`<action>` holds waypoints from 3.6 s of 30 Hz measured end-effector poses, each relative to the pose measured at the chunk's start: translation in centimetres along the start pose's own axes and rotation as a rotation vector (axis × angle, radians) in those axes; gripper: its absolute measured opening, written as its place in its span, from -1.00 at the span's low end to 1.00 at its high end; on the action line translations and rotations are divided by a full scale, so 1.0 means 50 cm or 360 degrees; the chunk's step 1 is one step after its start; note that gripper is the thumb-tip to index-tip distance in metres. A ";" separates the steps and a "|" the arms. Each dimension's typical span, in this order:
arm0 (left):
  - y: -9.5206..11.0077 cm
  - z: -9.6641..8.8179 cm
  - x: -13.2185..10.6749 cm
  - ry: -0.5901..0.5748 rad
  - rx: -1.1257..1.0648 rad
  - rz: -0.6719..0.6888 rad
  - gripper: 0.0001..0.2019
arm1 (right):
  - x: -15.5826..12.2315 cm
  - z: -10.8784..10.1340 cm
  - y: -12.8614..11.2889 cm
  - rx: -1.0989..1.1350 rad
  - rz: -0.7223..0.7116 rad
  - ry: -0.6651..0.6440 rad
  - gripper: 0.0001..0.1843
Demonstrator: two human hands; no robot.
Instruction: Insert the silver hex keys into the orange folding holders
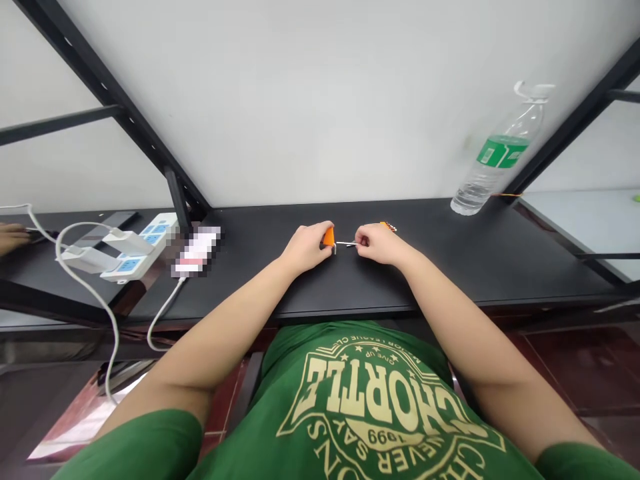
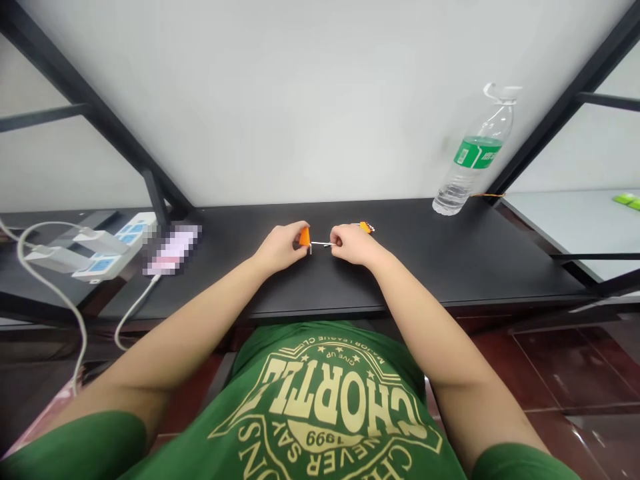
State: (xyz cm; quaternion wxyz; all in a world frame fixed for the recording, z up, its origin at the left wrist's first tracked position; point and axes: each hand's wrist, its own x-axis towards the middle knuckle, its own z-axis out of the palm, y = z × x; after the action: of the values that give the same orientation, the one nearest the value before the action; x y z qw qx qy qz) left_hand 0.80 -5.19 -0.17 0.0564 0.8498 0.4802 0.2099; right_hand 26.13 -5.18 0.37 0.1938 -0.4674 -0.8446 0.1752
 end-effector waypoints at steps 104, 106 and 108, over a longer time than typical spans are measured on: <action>0.035 0.009 -0.011 0.0007 0.0211 0.0182 -0.69 | 0.010 0.027 -0.025 0.1023 0.0242 -0.0086 -0.77; 0.041 0.008 -0.012 0.0024 0.0196 0.0181 -0.76 | 0.018 0.044 -0.041 0.1159 0.0270 -0.0061 -0.66; 0.041 0.008 -0.010 0.0042 0.0151 0.0152 -0.78 | 0.025 0.054 -0.053 0.1246 0.0315 0.0009 -0.55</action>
State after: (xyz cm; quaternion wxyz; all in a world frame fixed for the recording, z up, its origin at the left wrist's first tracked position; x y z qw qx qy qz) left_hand 2.34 -6.65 -0.08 -0.0004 0.8706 0.4493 0.2006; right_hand 22.29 -5.77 -0.50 0.3417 -0.4379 -0.6644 0.5001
